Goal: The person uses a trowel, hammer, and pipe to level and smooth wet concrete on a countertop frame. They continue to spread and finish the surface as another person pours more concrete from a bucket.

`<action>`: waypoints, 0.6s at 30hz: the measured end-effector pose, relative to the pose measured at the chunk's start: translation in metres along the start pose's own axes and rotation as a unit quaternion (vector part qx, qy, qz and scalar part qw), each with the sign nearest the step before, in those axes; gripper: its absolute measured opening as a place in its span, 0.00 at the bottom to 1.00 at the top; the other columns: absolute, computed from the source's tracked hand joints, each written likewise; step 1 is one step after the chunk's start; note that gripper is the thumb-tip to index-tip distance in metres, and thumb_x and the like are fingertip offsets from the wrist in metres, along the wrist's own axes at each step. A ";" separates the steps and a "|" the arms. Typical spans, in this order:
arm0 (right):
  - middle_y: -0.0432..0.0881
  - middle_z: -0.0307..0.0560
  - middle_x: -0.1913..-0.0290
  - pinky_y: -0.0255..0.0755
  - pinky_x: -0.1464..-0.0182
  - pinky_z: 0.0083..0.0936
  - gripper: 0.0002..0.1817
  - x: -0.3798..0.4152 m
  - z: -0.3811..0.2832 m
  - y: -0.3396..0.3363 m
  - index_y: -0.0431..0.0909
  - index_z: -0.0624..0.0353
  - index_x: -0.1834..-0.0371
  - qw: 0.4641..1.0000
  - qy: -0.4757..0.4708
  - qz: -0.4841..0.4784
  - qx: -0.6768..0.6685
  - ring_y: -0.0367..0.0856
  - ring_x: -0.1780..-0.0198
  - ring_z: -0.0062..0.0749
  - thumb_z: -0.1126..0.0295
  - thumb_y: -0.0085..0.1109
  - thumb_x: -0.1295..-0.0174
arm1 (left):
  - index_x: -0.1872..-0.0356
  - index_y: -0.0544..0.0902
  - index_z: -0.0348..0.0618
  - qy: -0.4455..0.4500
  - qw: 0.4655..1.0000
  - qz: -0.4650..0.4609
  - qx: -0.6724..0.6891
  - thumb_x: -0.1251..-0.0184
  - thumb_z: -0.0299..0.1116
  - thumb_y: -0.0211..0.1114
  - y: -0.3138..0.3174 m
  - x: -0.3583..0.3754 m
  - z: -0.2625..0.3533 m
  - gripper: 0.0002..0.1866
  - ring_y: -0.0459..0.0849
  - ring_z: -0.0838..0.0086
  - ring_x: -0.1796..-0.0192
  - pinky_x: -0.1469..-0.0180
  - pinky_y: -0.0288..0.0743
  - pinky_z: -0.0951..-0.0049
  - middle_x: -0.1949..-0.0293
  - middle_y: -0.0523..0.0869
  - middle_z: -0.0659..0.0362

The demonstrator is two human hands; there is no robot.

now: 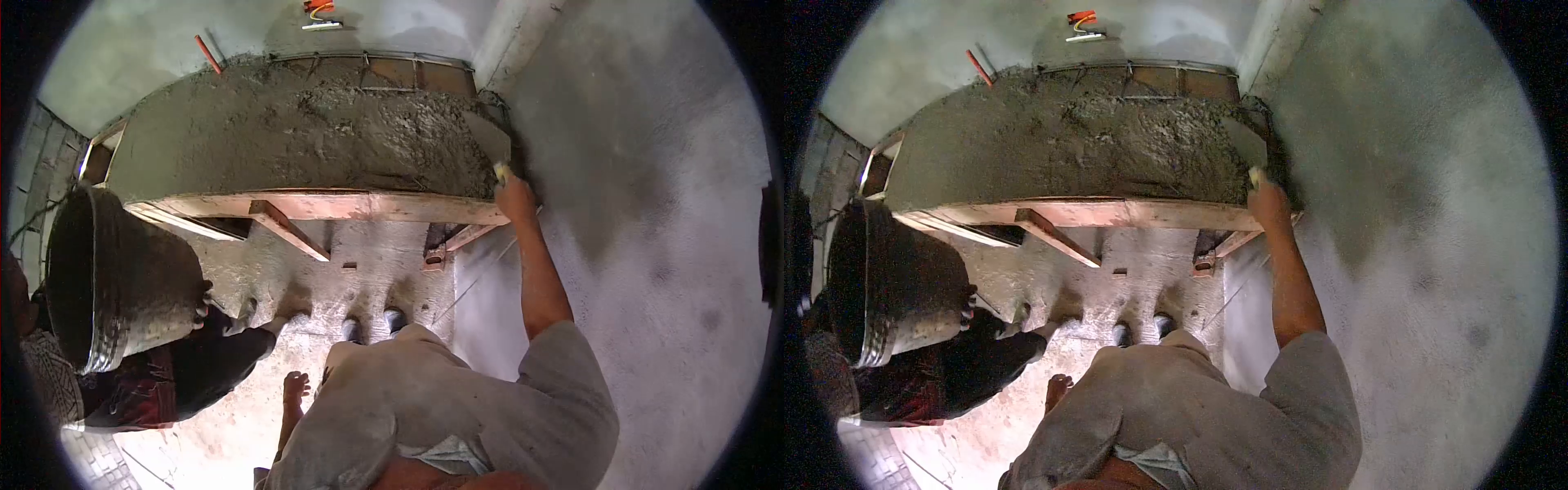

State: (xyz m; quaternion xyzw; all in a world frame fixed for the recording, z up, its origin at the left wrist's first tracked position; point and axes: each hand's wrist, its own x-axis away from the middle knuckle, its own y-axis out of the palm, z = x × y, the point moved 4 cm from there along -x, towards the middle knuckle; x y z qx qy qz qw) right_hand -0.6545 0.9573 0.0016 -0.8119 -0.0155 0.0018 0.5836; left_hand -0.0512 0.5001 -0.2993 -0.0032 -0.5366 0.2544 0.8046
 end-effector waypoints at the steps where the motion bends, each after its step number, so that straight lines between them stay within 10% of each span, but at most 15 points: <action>1: 0.82 0.63 0.58 0.74 0.52 0.46 0.23 -0.026 0.006 0.009 0.75 0.64 0.44 1.000 -0.018 0.012 0.023 0.81 0.55 0.56 0.65 0.58 0.43 | 0.44 0.71 0.40 0.011 1.000 0.010 0.009 0.42 0.35 0.64 0.001 0.003 -0.001 0.25 0.81 0.68 0.74 0.73 0.75 0.63 0.67 0.83 0.54; 10: 0.82 0.64 0.60 0.75 0.52 0.47 0.16 -0.020 -0.034 0.031 0.80 0.67 0.57 0.986 -0.120 -0.075 0.088 0.82 0.56 0.56 0.68 0.56 0.45 | 0.41 0.70 0.37 0.021 0.998 0.048 0.046 0.41 0.34 0.66 0.015 0.045 -0.019 0.27 0.82 0.69 0.72 0.75 0.75 0.70 0.64 0.84 0.53; 14: 0.82 0.64 0.62 0.75 0.53 0.46 0.17 0.017 -0.006 0.019 0.80 0.68 0.60 0.974 -0.200 -0.072 0.080 0.82 0.57 0.56 0.67 0.60 0.49 | 0.45 0.72 0.37 0.181 0.970 -0.070 0.145 0.43 0.33 0.68 0.023 0.020 -0.061 0.25 0.75 0.77 0.81 0.82 0.65 0.72 0.73 0.83 0.57; 16: 0.81 0.65 0.60 0.74 0.51 0.46 0.19 0.049 0.006 -0.010 0.79 0.68 0.56 0.981 -0.165 -0.068 0.070 0.81 0.56 0.57 0.65 0.60 0.48 | 0.45 0.72 0.38 0.019 0.997 -0.069 0.044 0.42 0.33 0.67 0.021 -0.007 -0.043 0.24 0.77 0.75 0.79 0.81 0.68 0.70 0.72 0.83 0.57; 18: 0.81 0.65 0.58 0.74 0.51 0.41 0.26 0.093 0.011 -0.044 0.75 0.66 0.45 0.992 -0.084 -0.026 -0.094 0.82 0.54 0.53 0.65 0.62 0.47 | 0.43 0.72 0.39 0.171 0.968 -0.048 -0.175 0.41 0.33 0.66 0.021 -0.005 -0.011 0.25 0.79 0.71 0.77 0.78 0.72 0.68 0.69 0.83 0.55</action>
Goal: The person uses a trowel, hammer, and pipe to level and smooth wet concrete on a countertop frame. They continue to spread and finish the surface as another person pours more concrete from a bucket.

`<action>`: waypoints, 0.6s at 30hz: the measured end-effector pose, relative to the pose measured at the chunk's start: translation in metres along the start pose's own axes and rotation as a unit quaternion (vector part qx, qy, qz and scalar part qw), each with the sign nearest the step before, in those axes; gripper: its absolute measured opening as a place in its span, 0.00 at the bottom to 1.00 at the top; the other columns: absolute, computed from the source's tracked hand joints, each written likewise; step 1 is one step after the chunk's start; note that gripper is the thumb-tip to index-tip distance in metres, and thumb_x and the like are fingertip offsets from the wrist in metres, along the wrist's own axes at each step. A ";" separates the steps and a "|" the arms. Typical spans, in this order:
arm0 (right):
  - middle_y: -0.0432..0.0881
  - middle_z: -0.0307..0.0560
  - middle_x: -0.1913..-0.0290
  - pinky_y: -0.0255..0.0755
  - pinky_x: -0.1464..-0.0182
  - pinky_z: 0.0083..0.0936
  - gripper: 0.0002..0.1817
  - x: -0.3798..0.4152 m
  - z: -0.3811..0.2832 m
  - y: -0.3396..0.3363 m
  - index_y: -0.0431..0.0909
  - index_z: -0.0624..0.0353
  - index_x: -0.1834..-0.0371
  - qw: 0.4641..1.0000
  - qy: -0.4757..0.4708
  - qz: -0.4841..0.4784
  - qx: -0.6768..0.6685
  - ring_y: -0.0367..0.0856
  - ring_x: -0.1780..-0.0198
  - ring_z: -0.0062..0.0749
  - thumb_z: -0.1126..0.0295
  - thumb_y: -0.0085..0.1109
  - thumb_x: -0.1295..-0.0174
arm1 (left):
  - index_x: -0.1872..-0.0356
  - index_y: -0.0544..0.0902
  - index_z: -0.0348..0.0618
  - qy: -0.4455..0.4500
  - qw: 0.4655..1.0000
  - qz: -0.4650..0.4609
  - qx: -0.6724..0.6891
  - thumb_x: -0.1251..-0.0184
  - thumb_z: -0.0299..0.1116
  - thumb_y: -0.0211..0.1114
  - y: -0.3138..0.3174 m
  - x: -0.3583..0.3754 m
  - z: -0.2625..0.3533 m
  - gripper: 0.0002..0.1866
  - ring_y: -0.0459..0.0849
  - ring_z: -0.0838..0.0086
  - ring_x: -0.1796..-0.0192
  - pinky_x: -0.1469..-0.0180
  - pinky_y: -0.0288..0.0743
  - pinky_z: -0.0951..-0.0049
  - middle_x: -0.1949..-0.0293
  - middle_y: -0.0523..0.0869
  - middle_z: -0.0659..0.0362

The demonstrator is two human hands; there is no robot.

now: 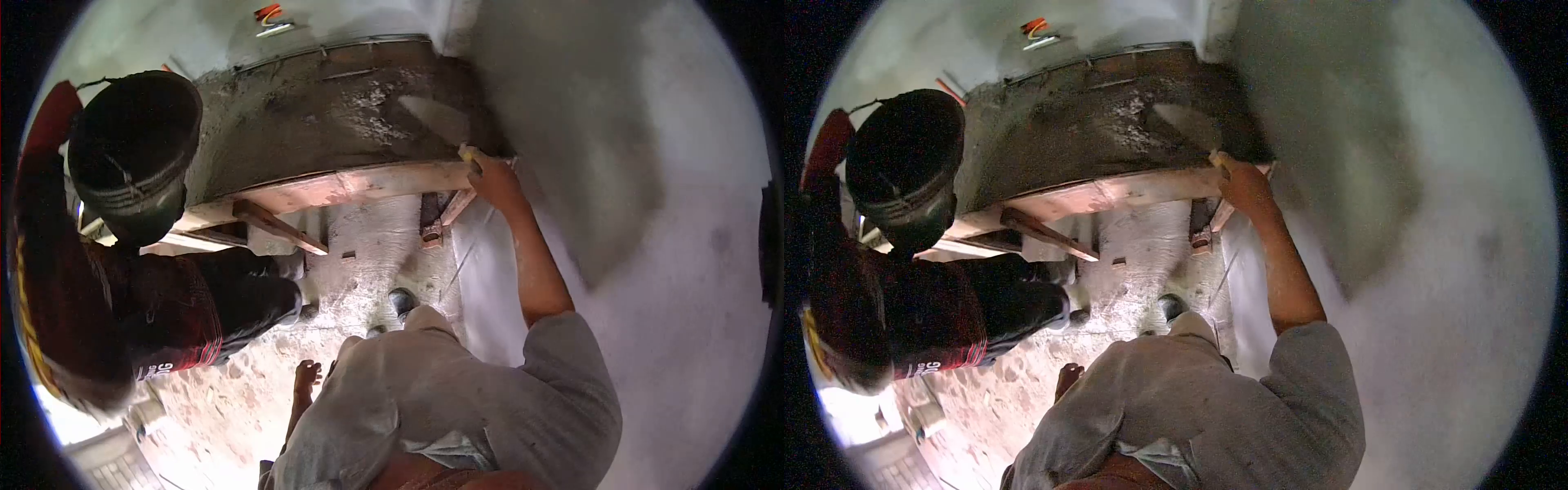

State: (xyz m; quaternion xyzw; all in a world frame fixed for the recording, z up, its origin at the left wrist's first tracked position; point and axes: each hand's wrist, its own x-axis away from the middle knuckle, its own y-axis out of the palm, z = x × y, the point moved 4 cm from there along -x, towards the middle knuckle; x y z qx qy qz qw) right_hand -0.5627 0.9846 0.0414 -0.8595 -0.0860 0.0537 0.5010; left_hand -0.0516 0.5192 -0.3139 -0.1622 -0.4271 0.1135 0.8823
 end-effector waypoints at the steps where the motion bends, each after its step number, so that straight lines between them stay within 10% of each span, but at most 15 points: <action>1: 0.81 0.65 0.58 0.74 0.51 0.41 0.26 0.022 0.004 0.000 0.75 0.66 0.45 1.000 0.009 0.007 0.001 0.82 0.54 0.53 0.65 0.62 0.47 | 0.43 0.72 0.39 -0.119 0.989 0.009 0.084 0.41 0.34 0.66 -0.003 -0.003 0.020 0.25 0.81 0.69 0.75 0.75 0.76 0.66 0.67 0.84 0.54; 6: 0.82 0.56 0.65 0.75 0.62 0.32 0.27 0.134 0.052 0.014 0.71 0.60 0.38 0.968 0.047 0.215 -0.122 0.83 0.66 0.40 0.70 0.56 0.44 | 0.41 0.71 0.38 -0.052 0.998 -0.042 0.010 0.43 0.35 0.66 -0.003 -0.033 0.041 0.28 0.83 0.68 0.72 0.73 0.77 0.66 0.65 0.85 0.52; 12: 0.73 0.35 0.73 0.66 0.77 0.20 0.27 0.266 0.046 0.056 0.72 0.60 0.38 0.889 0.233 0.164 -0.360 0.67 0.79 0.17 0.73 0.55 0.44 | 0.43 0.73 0.35 -0.005 0.995 -0.099 -0.029 0.46 0.36 0.68 0.013 -0.040 0.007 0.29 0.83 0.71 0.75 0.79 0.76 0.71 0.71 0.85 0.53; 18: 0.71 0.31 0.73 0.64 0.78 0.16 0.28 0.329 0.046 0.086 0.71 0.59 0.35 0.859 0.279 0.170 -0.395 0.65 0.78 0.15 0.78 0.56 0.43 | 0.46 0.74 0.38 -0.046 0.987 -0.134 -0.068 0.45 0.37 0.70 0.004 -0.028 -0.057 0.27 0.80 0.72 0.78 0.79 0.74 0.69 0.74 0.83 0.54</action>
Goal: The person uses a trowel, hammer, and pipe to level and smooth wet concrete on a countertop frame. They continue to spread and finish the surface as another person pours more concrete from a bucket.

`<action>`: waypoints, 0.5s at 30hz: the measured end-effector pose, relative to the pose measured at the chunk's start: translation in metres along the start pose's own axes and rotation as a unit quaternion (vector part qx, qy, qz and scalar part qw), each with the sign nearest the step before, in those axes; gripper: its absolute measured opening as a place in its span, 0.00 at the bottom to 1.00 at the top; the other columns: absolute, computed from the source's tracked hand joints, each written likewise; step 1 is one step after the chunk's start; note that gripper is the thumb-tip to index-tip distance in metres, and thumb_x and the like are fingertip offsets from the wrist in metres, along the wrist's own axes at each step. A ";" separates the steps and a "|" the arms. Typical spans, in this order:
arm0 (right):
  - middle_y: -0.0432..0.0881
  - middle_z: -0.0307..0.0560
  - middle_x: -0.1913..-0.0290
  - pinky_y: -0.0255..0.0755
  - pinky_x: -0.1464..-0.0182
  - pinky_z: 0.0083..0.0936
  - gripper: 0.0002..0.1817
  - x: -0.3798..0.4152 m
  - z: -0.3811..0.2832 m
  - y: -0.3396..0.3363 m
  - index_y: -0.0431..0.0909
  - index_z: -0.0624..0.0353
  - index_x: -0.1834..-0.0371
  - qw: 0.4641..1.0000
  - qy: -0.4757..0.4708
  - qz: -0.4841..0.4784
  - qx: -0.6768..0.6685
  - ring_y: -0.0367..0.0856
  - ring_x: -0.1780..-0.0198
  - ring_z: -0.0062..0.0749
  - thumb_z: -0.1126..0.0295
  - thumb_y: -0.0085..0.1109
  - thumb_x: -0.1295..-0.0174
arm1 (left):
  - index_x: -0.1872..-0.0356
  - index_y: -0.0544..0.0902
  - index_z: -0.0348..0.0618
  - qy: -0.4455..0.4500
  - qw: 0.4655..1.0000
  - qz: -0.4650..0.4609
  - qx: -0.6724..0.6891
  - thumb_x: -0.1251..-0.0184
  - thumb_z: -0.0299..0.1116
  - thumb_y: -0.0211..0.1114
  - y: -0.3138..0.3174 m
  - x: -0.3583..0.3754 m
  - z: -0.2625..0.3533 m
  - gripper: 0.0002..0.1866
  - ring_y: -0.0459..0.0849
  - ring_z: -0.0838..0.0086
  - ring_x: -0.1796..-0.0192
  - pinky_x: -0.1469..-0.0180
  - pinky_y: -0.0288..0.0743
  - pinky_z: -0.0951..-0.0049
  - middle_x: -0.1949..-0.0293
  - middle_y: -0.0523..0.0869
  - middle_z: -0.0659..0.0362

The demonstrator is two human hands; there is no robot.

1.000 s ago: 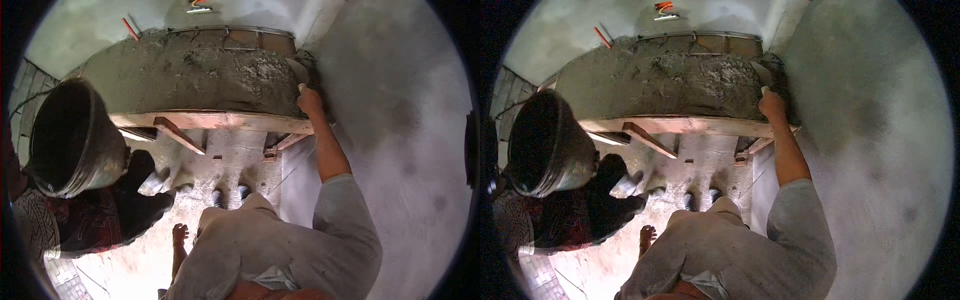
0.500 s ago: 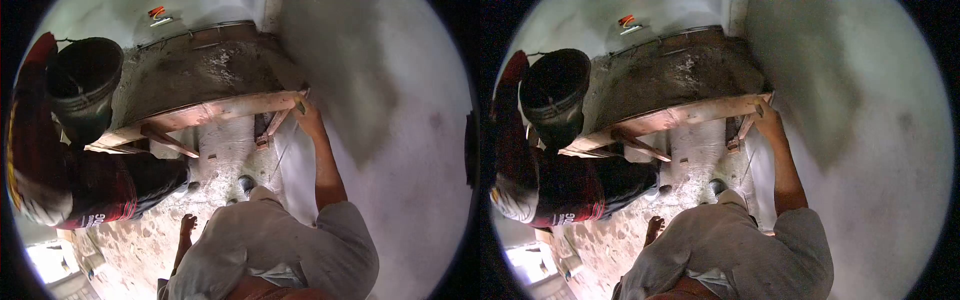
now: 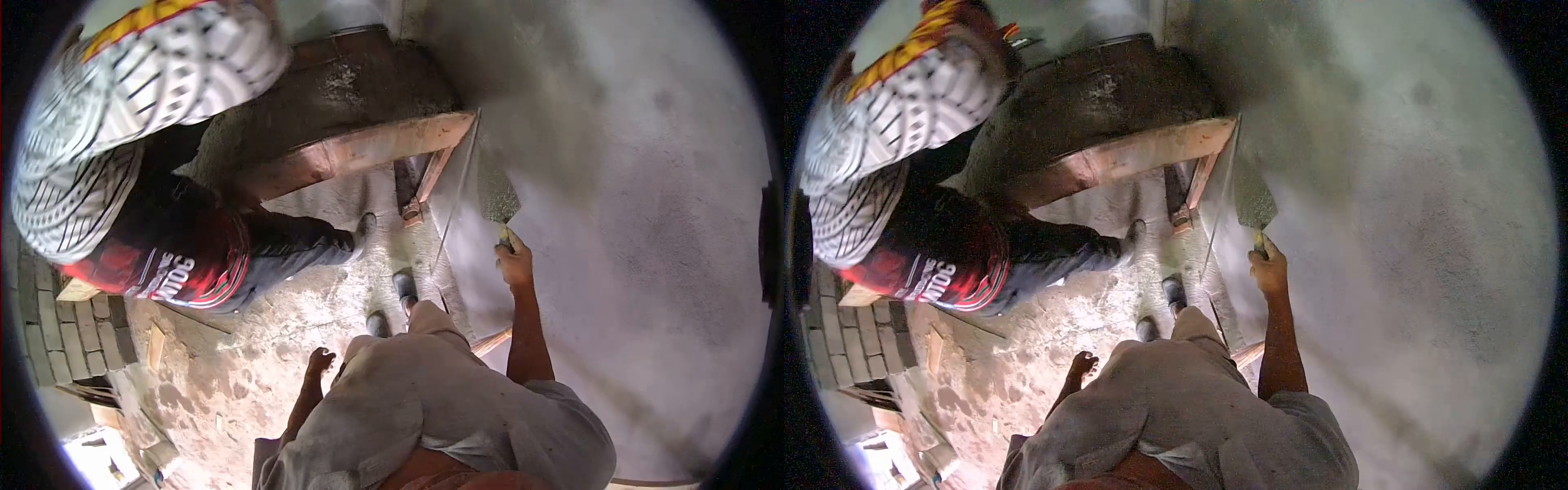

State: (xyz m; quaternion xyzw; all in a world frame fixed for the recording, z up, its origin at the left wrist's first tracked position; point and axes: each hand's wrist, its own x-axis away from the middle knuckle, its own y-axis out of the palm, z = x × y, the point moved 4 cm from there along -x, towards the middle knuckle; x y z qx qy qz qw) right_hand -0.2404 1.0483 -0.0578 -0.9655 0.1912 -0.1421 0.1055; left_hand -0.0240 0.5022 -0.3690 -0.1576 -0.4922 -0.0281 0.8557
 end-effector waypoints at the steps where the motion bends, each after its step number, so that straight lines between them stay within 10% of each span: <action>1: 0.71 0.31 0.73 0.64 0.78 0.16 0.28 0.002 0.003 0.000 0.71 0.59 0.35 1.000 -0.001 -0.001 0.002 0.65 0.78 0.15 0.78 0.56 0.43 | 0.45 0.73 0.39 -0.023 1.000 0.000 -0.005 0.44 0.37 0.69 -0.004 0.005 -0.009 0.26 0.80 0.72 0.78 0.78 0.75 0.67 0.73 0.83 0.55; 7: 0.70 0.31 0.73 0.64 0.79 0.17 0.29 0.002 0.006 0.010 0.71 0.60 0.36 0.999 0.019 -0.026 -0.036 0.64 0.79 0.15 0.79 0.56 0.45 | 0.58 0.76 0.40 -0.091 0.995 0.035 -0.016 0.41 0.36 0.64 -0.026 0.047 -0.018 0.14 0.81 0.69 0.77 0.77 0.76 0.65 0.72 0.83 0.56; 11: 0.72 0.33 0.72 0.65 0.78 0.18 0.29 -0.001 0.001 0.014 0.71 0.60 0.36 0.997 -0.002 -0.074 -0.031 0.65 0.79 0.16 0.76 0.58 0.45 | 0.54 0.76 0.42 0.045 0.994 0.033 -0.098 0.42 0.36 0.65 -0.028 0.022 -0.033 0.16 0.82 0.68 0.75 0.76 0.76 0.64 0.71 0.83 0.56; 15: 0.73 0.35 0.71 0.66 0.77 0.20 0.29 -0.011 0.024 0.006 0.70 0.59 0.36 0.996 -0.001 -0.090 -0.023 0.67 0.79 0.17 0.73 0.60 0.46 | 0.50 0.75 0.43 -0.008 0.993 0.040 -0.107 0.43 0.37 0.66 -0.010 0.037 0.029 0.20 0.83 0.68 0.74 0.74 0.77 0.65 0.69 0.84 0.56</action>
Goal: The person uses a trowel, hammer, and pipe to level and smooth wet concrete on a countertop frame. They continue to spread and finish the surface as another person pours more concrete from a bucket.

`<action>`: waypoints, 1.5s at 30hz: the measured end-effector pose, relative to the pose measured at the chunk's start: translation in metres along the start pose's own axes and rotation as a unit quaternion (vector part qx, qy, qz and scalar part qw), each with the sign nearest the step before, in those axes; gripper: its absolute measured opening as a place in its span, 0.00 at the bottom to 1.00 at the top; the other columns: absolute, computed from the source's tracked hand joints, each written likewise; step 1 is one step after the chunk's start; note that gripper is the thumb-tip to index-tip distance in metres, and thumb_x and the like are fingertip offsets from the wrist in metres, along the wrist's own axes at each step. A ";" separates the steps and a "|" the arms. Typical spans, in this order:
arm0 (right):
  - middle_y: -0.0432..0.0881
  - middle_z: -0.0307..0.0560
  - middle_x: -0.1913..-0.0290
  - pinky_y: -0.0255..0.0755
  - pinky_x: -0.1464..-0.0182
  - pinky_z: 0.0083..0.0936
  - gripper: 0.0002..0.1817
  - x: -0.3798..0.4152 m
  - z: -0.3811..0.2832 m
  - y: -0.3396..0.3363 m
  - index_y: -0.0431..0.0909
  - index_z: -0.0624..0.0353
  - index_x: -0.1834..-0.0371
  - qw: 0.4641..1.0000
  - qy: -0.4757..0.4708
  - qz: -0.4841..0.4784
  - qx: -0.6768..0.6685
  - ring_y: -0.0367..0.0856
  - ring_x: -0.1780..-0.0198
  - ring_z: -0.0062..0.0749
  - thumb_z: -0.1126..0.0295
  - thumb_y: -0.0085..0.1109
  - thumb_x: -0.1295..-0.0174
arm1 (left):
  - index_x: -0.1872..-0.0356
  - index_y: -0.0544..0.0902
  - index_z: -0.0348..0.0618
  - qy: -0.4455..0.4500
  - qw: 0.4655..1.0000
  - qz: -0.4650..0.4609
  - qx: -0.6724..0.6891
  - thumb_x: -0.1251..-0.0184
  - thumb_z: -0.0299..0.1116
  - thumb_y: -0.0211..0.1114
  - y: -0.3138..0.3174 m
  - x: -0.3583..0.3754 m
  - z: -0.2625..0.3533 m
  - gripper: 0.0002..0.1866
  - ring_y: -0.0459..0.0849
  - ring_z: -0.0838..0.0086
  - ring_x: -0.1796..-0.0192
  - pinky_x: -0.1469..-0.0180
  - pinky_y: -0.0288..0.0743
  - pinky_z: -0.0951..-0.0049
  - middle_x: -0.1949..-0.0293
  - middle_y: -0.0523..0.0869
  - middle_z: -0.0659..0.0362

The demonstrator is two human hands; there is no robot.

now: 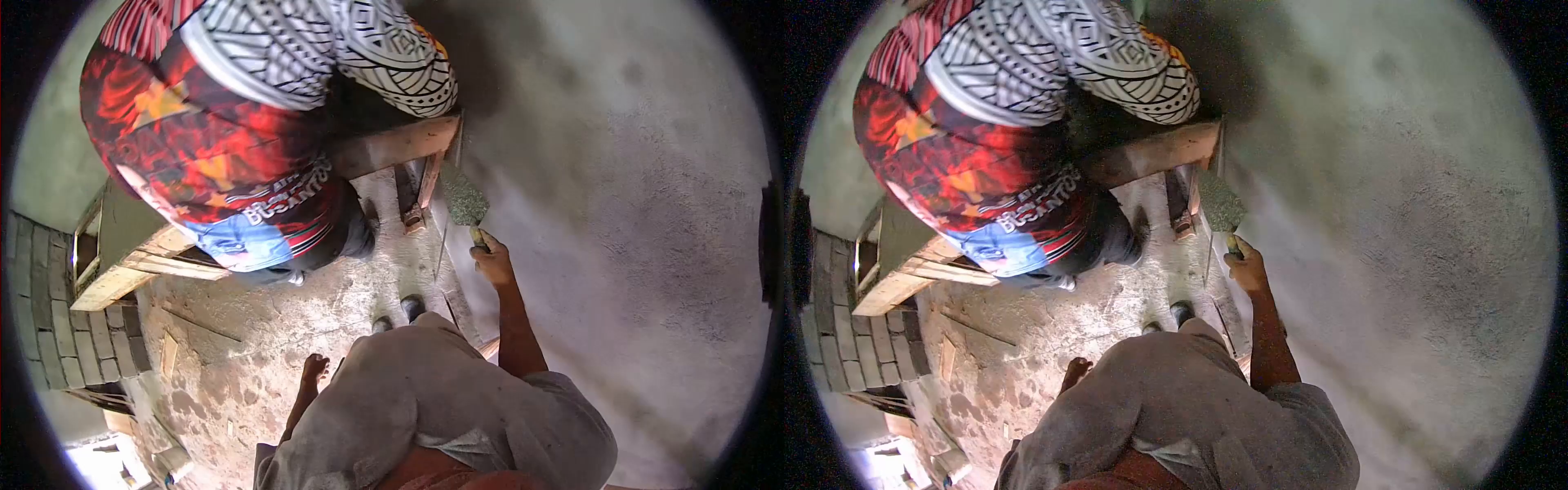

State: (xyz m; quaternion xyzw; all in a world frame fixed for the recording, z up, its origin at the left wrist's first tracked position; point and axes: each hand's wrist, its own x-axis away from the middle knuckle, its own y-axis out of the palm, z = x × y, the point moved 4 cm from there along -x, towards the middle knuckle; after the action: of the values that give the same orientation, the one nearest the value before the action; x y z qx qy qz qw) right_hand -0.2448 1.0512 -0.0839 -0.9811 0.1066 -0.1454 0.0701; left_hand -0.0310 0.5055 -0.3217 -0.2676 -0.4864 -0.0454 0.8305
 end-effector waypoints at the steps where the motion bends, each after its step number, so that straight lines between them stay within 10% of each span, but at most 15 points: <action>1: 0.73 0.35 0.71 0.66 0.77 0.20 0.29 0.001 0.002 -0.004 0.70 0.59 0.36 1.000 0.000 0.001 -0.001 0.67 0.79 0.17 0.73 0.60 0.46 | 0.50 0.75 0.43 0.001 1.000 0.000 -0.002 0.43 0.37 0.66 0.003 -0.006 0.000 0.20 0.83 0.68 0.74 0.74 0.77 0.65 0.69 0.84 0.56; 8: 0.73 0.34 0.71 0.66 0.77 0.19 0.29 0.016 0.008 -0.032 0.71 0.60 0.37 0.998 0.048 0.038 -0.035 0.68 0.78 0.18 0.74 0.61 0.47 | 0.44 0.72 0.41 0.048 0.986 -0.030 0.159 0.43 0.37 0.69 0.013 -0.034 0.038 0.26 0.83 0.67 0.76 0.76 0.77 0.65 0.68 0.85 0.53; 20: 0.74 0.36 0.73 0.67 0.79 0.18 0.29 0.022 0.036 -0.059 0.70 0.63 0.36 0.999 0.020 0.022 -0.027 0.69 0.81 0.18 0.74 0.60 0.45 | 0.47 0.73 0.42 0.075 0.995 -0.032 -0.047 0.40 0.37 0.67 0.028 -0.003 0.038 0.22 0.85 0.64 0.69 0.70 0.79 0.60 0.64 0.86 0.54; 45: 0.73 0.38 0.73 0.68 0.77 0.22 0.21 -0.008 0.000 -0.042 0.74 0.64 0.46 0.996 0.088 0.015 -0.027 0.70 0.78 0.21 0.68 0.57 0.44 | 0.48 0.74 0.42 -0.001 1.000 -0.003 0.023 0.40 0.35 0.65 0.008 0.034 0.093 0.19 0.83 0.69 0.74 0.75 0.76 0.67 0.68 0.85 0.55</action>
State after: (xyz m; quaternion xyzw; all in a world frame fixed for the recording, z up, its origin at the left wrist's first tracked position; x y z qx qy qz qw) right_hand -0.2446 1.0942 -0.0787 -0.9642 0.1308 -0.2277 0.0365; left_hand -0.0836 0.5643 -0.2605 -0.2474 -0.4890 -0.0364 0.8356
